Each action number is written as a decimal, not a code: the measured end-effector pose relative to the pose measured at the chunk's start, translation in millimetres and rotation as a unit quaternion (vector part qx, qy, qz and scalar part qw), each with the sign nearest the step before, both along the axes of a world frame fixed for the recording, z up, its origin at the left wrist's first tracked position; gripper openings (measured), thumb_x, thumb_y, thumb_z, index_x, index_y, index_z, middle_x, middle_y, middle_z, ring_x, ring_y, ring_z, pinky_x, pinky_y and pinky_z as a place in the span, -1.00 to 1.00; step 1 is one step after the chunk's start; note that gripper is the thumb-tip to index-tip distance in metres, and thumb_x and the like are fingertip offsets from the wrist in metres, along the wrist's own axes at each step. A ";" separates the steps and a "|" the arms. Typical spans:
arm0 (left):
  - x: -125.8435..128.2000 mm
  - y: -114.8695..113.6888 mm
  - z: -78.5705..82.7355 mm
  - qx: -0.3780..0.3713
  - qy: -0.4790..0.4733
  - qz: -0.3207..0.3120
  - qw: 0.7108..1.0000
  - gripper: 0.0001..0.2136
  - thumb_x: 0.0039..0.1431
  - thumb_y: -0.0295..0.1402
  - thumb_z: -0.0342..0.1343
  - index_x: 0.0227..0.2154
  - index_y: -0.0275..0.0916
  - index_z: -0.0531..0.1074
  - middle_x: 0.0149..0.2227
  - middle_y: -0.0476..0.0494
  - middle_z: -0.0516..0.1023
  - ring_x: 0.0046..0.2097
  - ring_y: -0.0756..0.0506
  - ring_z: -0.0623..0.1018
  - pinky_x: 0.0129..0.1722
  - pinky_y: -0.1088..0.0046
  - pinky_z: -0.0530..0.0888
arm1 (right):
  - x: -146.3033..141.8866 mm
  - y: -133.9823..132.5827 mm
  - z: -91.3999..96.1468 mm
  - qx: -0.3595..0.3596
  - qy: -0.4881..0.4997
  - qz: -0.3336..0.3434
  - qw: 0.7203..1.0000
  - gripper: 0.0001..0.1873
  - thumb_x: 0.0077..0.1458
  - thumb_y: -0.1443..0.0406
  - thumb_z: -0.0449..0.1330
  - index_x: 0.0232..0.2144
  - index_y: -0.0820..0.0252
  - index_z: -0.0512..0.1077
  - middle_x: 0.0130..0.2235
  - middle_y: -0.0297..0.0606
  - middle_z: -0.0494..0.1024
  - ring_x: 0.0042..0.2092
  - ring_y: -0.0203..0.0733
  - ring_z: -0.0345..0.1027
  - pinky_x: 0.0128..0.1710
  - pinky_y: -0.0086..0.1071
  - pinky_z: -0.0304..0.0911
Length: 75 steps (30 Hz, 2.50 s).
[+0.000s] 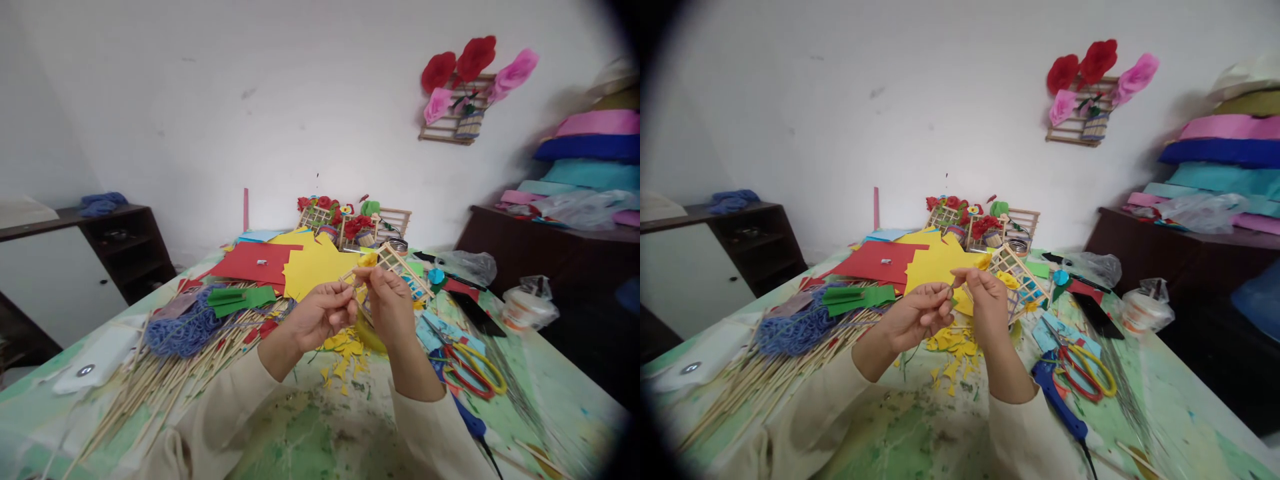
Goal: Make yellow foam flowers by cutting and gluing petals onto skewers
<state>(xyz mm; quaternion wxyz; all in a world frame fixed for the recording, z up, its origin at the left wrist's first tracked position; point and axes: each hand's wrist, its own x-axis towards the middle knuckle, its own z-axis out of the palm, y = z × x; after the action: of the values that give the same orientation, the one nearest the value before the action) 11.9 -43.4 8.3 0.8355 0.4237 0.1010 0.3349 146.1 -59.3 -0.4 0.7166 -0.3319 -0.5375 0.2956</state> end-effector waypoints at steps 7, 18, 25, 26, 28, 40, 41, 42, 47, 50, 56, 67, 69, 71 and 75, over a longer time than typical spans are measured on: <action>-0.6 1.1 -0.8 -0.024 0.004 -0.002 1.000 -0.88 0.05 -0.42 0.16 -0.48 -0.36 0.36 -0.63 0.04 0.43 -0.73 0.24 0.18 -0.42 0.65 0.41 | 6.6 -1.7 5.2 0.015 -0.071 0.046 0.996 -0.89 -0.01 0.22 0.25 -0.40 0.10 0.54 -0.37 -0.31 0.48 -0.27 -0.23 0.33 -0.21 -0.35 0.19; 5.1 0.9 -4.1 0.150 0.080 0.127 0.977 -0.78 -0.06 -0.30 0.26 -0.44 -0.34 0.40 -0.54 -0.07 0.51 -0.55 0.08 0.42 -0.49 0.57 0.33 | 6.5 -6.5 10.8 0.021 -0.174 -0.181 0.968 -0.78 0.00 0.21 0.17 -0.61 0.16 0.34 -0.51 -0.36 0.36 -0.38 -0.24 0.24 -0.31 -0.34 0.14; 2.9 4.1 -2.6 0.146 0.090 0.143 0.975 -0.77 -0.06 -0.28 0.26 -0.45 -0.34 0.39 -0.56 -0.05 0.50 -0.57 0.09 0.41 -0.50 0.56 0.31 | 12.7 -1.0 7.9 -0.065 -0.105 -0.090 0.988 -0.54 0.12 -0.01 0.01 -0.34 0.20 0.52 -0.33 -0.19 0.57 -0.22 -0.14 0.41 -0.12 -0.24 0.22; 2.8 4.4 -2.5 0.144 0.092 0.145 0.975 -0.76 -0.07 -0.27 0.26 -0.45 -0.35 0.39 -0.56 -0.05 0.50 -0.58 0.09 0.40 -0.50 0.56 0.30 | 12.5 -1.2 8.3 -0.059 -0.113 -0.086 0.988 -0.58 0.08 0.00 0.06 -0.34 0.20 0.52 -0.33 -0.20 0.57 -0.22 -0.13 0.41 -0.13 -0.24 0.23; 3.2 5.2 -3.5 0.144 0.096 0.141 0.975 -0.75 -0.08 -0.26 0.27 -0.46 -0.35 0.39 -0.56 -0.05 0.49 -0.58 0.09 0.40 -0.50 0.56 0.30 | 11.4 -2.7 9.6 -0.046 -0.144 -0.091 0.984 -0.68 0.01 0.06 0.17 -0.41 0.19 0.50 -0.38 -0.24 0.55 -0.27 -0.15 0.38 -0.19 -0.28 0.23; 0.8 17.6 -8.5 0.283 0.177 0.198 0.922 -0.79 -0.12 -0.28 0.28 -0.53 -0.33 0.43 -0.51 -0.04 0.48 -0.44 0.03 0.43 -0.37 0.53 0.33 | -1.3 0.9 5.8 0.003 -0.294 -0.218 0.931 -0.79 0.05 0.27 0.08 -0.58 0.16 0.37 -0.50 -0.32 0.41 -0.37 -0.22 0.24 -0.34 -0.35 0.08; -2.3 21.7 -7.8 0.288 0.185 0.218 0.914 -0.80 -0.13 -0.29 0.28 -0.51 -0.32 0.44 -0.50 -0.03 0.49 -0.43 0.04 0.43 -0.37 0.53 0.33 | -3.3 2.4 4.3 0.002 -0.302 -0.213 0.929 -0.76 0.10 0.24 0.05 -0.55 0.17 0.39 -0.47 -0.30 0.44 -0.34 -0.21 0.26 -0.33 -0.34 0.09; -5.7 25.9 -6.8 0.290 0.183 0.247 0.906 -0.80 -0.14 -0.30 0.29 -0.51 -0.31 0.45 -0.50 -0.03 0.49 -0.42 0.03 0.43 -0.36 0.53 0.34 | -5.2 4.1 2.6 0.000 -0.309 -0.209 0.928 -0.73 0.14 0.21 0.01 -0.51 0.17 0.40 -0.44 -0.28 0.46 -0.32 -0.21 0.27 -0.32 -0.35 0.09; -21.7 38.8 1.9 0.222 0.113 0.337 0.908 -0.77 -0.20 -0.31 0.33 -0.49 -0.30 0.44 -0.47 -0.03 0.50 -0.41 0.07 0.45 -0.35 0.57 0.36 | -11.7 13.6 -8.1 -0.026 -0.334 -0.230 0.914 -0.75 0.10 0.17 0.11 -0.52 0.18 0.41 -0.45 -0.27 0.48 -0.35 -0.22 0.29 -0.34 -0.36 0.10; -28.0 39.0 6.2 0.176 0.081 0.328 0.924 -0.73 -0.26 -0.34 0.36 -0.48 -0.32 0.42 -0.48 -0.01 0.50 -0.43 0.09 0.46 -0.36 0.59 0.38 | -11.8 16.4 -12.1 -0.022 -0.339 -0.242 0.909 -0.79 0.03 0.24 0.18 -0.59 0.18 0.42 -0.51 -0.27 0.48 -0.38 -0.20 0.30 -0.35 -0.34 0.11; -31.0 35.7 10.6 0.219 0.057 0.362 0.904 -0.77 -0.21 -0.35 0.33 -0.48 -0.30 0.41 -0.51 0.00 0.48 -0.45 0.09 0.45 -0.36 0.57 0.39 | -14.0 3.5 -1.8 0.028 -0.299 -0.254 0.919 -0.89 -0.01 0.30 0.19 -0.54 0.15 0.47 -0.43 -0.25 0.54 -0.31 -0.14 0.36 -0.25 -0.27 0.18; -33.7 -14.9 -39.5 0.573 0.208 0.229 0.759 -0.87 -0.15 -0.37 0.28 -0.45 -0.13 0.51 -0.29 -0.14 0.60 -0.12 -0.10 0.54 0.06 0.25 0.33 | -10.0 -23.8 -50.2 -0.124 -0.025 0.032 0.991 -0.79 -0.02 0.20 0.15 -0.46 0.22 0.49 -0.43 -0.27 0.55 -0.34 -0.23 0.42 -0.25 -0.32 0.25; -38.2 -15.6 -60.1 0.595 0.225 0.196 0.747 -0.86 -0.12 -0.36 0.25 -0.40 -0.09 0.52 -0.26 -0.15 0.61 -0.13 -0.11 0.55 0.05 0.20 0.34 | -7.6 -33.6 -65.6 -0.154 0.042 0.059 0.985 -0.73 -0.02 0.13 0.14 -0.49 0.21 0.49 -0.45 -0.27 0.54 -0.36 -0.24 0.41 -0.26 -0.31 0.27; -40.9 -13.4 -77.0 0.603 0.232 0.203 0.735 -0.87 -0.09 -0.35 0.22 -0.39 -0.07 0.52 -0.23 -0.17 0.61 -0.13 -0.11 0.55 0.04 0.17 0.35 | -8.2 -41.7 -75.8 -0.167 0.043 0.050 0.984 -0.74 -0.07 0.11 0.19 -0.51 0.19 0.48 -0.47 -0.30 0.53 -0.39 -0.25 0.38 -0.27 -0.32 0.26; -40.9 -9.2 -94.4 0.631 0.218 0.178 0.723 -0.88 -0.06 -0.36 0.20 -0.38 -0.07 0.52 -0.22 -0.20 0.61 -0.14 -0.11 0.56 0.03 0.19 0.38 | -15.5 -43.7 -87.7 -0.193 -0.005 0.019 0.981 -0.76 -0.21 0.16 0.32 -0.57 0.20 0.41 -0.56 -0.39 0.44 -0.48 -0.31 0.27 -0.40 -0.39 0.19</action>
<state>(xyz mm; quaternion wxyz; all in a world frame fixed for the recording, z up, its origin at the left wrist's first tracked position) -29.0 -52.6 -86.1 0.2546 0.8887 0.1197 0.3621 130.6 -103.0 -88.2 0.6307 -0.4551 -0.4805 0.4053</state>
